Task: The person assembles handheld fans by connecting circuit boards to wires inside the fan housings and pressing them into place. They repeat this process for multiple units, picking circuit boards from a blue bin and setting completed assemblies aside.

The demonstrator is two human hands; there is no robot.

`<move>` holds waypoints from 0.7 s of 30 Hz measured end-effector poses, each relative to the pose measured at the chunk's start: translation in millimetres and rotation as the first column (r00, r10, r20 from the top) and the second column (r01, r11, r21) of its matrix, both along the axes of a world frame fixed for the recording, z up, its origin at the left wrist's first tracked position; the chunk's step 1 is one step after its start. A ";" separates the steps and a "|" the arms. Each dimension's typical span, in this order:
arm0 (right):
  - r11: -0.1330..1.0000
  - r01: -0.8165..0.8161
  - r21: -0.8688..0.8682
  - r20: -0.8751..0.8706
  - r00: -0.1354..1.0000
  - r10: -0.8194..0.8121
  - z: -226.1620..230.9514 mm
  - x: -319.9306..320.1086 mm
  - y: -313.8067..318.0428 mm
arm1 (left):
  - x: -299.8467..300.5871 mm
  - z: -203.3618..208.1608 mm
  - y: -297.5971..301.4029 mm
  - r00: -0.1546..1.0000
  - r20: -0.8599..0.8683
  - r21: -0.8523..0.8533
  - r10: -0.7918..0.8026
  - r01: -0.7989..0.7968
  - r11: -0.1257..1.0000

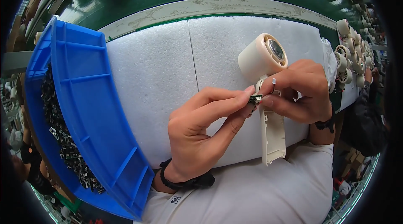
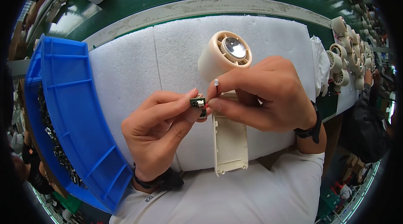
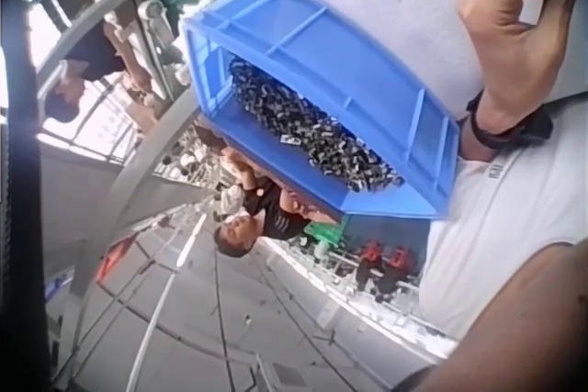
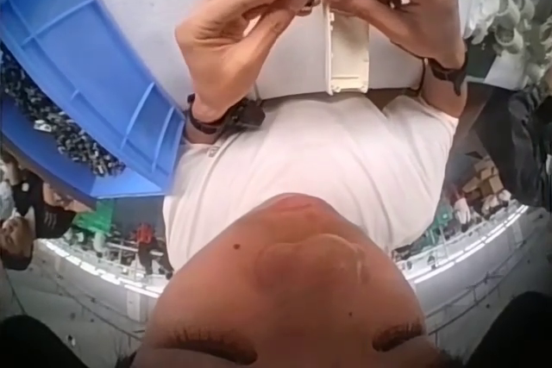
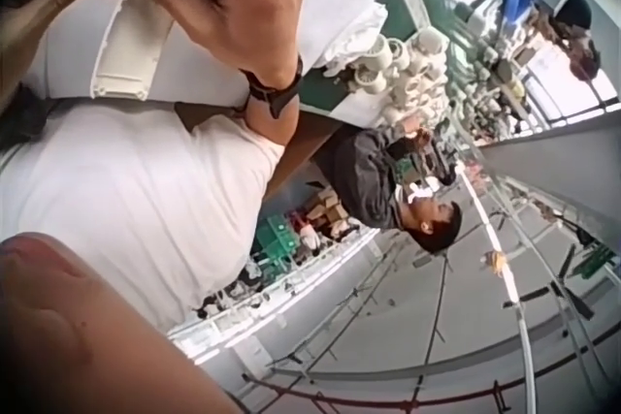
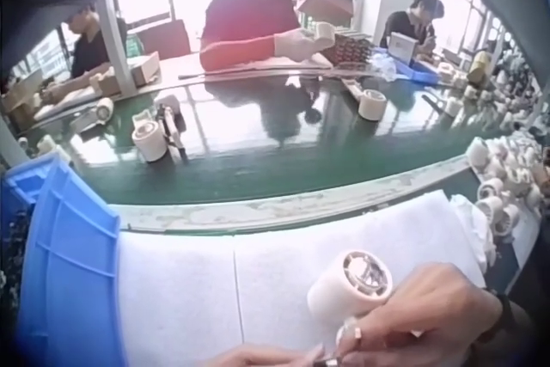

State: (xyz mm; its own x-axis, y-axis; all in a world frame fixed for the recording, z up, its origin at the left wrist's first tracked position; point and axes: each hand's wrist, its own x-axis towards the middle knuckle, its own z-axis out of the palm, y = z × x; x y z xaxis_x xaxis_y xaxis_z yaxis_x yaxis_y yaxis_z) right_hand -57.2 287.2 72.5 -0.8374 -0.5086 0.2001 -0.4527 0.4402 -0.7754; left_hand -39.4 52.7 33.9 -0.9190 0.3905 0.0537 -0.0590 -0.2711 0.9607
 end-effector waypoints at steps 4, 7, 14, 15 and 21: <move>0.998 0.055 -0.003 -0.074 0.996 -0.055 0.5 4.5 -5.3 | 2.0 1.9 2.7 0.993 -0.102 -0.086 0.062 -0.070 0.994; 0.999 0.041 -0.003 -0.042 0.998 -0.041 -2.5 4.9 -3.3 | 2.4 0.5 2.7 0.989 -0.114 -0.083 0.096 -0.106 0.991; 0.997 -0.011 -0.079 0.030 0.999 0.014 -9.3 1.5 2.1 | 1.7 -3.4 2.0 0.999 0.040 0.037 -0.006 0.004 0.999; 0.998 -0.008 -0.070 0.022 1.000 0.010 -9.7 1.8 1.9 | 1.6 -2.4 1.6 0.999 0.045 0.035 -0.008 0.007 0.999; 0.999 0.029 -0.026 -0.095 0.995 -0.031 -20.1 -2.0 0.1 | -0.7 -4.7 0.5 0.981 -0.193 -0.223 0.030 -0.074 0.972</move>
State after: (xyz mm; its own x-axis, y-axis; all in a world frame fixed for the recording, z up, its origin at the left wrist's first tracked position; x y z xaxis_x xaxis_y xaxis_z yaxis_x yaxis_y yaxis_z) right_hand -59.2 287.3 52.4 -0.8288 -0.4772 0.2924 -0.5121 0.4359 -0.7401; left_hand -40.1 53.1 29.2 -0.9205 0.3642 0.1414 0.1357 -0.0412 0.9899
